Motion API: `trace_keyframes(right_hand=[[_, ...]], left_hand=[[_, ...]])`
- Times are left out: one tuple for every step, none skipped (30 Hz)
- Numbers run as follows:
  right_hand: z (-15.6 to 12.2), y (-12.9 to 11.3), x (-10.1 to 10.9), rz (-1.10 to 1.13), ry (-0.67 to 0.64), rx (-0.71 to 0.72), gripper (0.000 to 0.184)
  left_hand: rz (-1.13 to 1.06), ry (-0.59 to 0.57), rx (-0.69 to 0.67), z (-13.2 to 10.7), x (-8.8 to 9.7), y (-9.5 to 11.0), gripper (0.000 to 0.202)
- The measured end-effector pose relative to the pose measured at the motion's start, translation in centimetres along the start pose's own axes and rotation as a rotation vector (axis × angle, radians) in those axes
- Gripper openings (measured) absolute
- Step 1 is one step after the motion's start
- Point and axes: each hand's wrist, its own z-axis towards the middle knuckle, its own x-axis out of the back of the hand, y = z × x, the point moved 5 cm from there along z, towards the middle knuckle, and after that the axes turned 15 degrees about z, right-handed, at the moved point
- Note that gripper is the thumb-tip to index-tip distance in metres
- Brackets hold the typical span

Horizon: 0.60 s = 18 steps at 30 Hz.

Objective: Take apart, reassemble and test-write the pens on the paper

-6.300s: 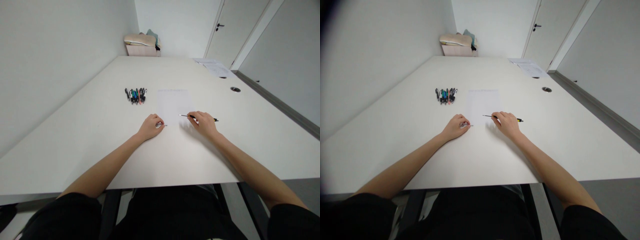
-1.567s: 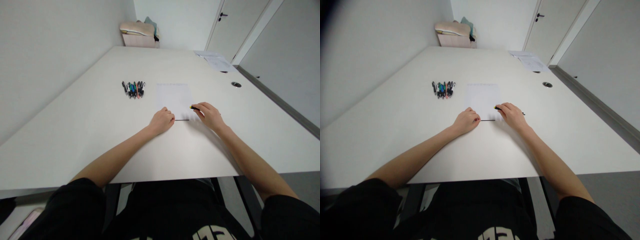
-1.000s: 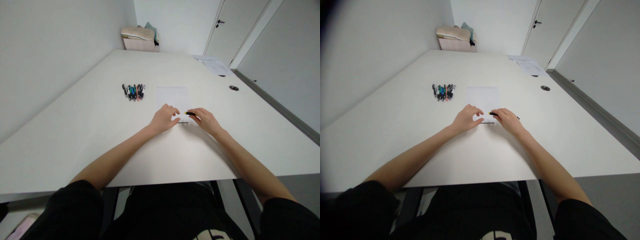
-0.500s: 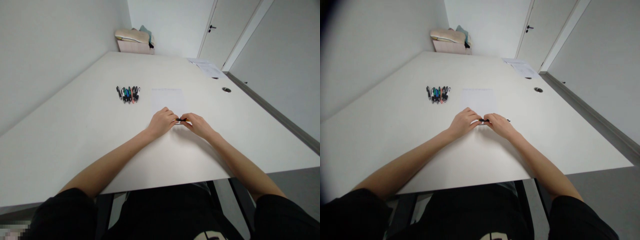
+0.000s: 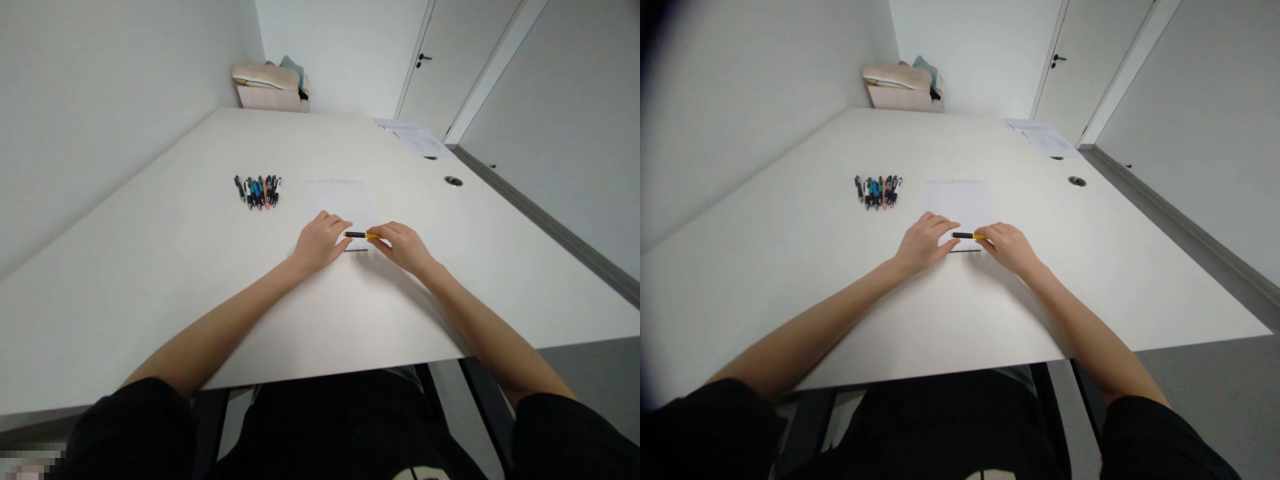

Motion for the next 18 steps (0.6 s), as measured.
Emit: trace_keyframes(right_hand=[[0.0,-0.1,-0.1,0.002,-0.004,0.004,0.016],[0.0,-0.2,-0.1,0.006,-0.006,0.007,0.016],[0.0,-0.3,-0.2,0.01,-0.008,0.009,0.016],[0.0,-0.3,-0.2,0.014,-0.011,0.011,0.016],[0.0,-0.4,-0.3,0.019,-0.017,0.013,0.016],[-0.1,-0.5,-0.3,0.024,-0.023,0.014,0.016],[-0.1,-0.5,-0.4,0.028,-0.03,0.012,0.016],[-0.1,-0.4,-0.4,0.031,-0.038,0.01,0.017],[-0.1,-0.3,-0.3,0.034,-0.043,0.005,0.017],[-0.1,-0.2,-0.2,0.034,-0.045,0.001,0.017],[-0.1,0.0,-0.1,0.032,-0.047,-0.005,0.017],[-0.2,0.2,0.1,0.028,-0.049,-0.014,0.017],[-0.2,0.6,0.3,0.023,-0.051,-0.024,0.017],[-0.3,0.9,0.6,0.017,-0.054,-0.039,0.017],[-0.4,1.3,0.8,0.011,-0.057,-0.059,0.017],[-0.5,1.8,1.1,0.005,-0.06,-0.083,0.017],[-0.6,2.2,1.3,-0.003,-0.064,-0.113,0.017],[-0.7,2.7,1.6,-0.01,-0.068,-0.146,0.016]], left_hand=[[0.017,0.004,-0.014,0.0,0.2,0.3,0.028],[0.037,0.005,-0.037,0.1,0.4,0.7,0.029],[0.057,0.001,-0.061,0.2,0.5,1.1,0.028],[0.075,-0.007,-0.084,0.2,0.5,1.5,0.026],[0.091,-0.017,-0.098,0.3,0.5,1.7,0.022],[0.103,-0.028,-0.107,0.4,0.4,1.9,0.019],[0.113,-0.038,-0.109,0.5,0.4,2.0,0.017],[0.121,-0.044,-0.106,0.5,0.3,1.9,0.017],[0.127,-0.049,-0.101,0.5,0.3,1.8,0.017],[0.131,-0.052,-0.095,0.6,0.2,1.6,0.017],[0.132,-0.055,-0.089,0.5,0.2,1.4,0.017],[0.131,-0.059,-0.081,0.5,0.2,1.2,0.017],[0.128,-0.064,-0.067,0.5,0.2,0.9,0.016],[0.125,-0.07,-0.045,0.5,0.2,0.6,0.015],[0.123,-0.077,-0.01,0.5,0.2,0.2,0.015],[0.121,-0.085,0.035,0.6,0.1,-0.1,0.015],[0.114,-0.101,0.081,0.6,-0.1,-0.3,0.015],[0.1,-0.124,0.123,0.7,-0.3,-0.4,0.015]])
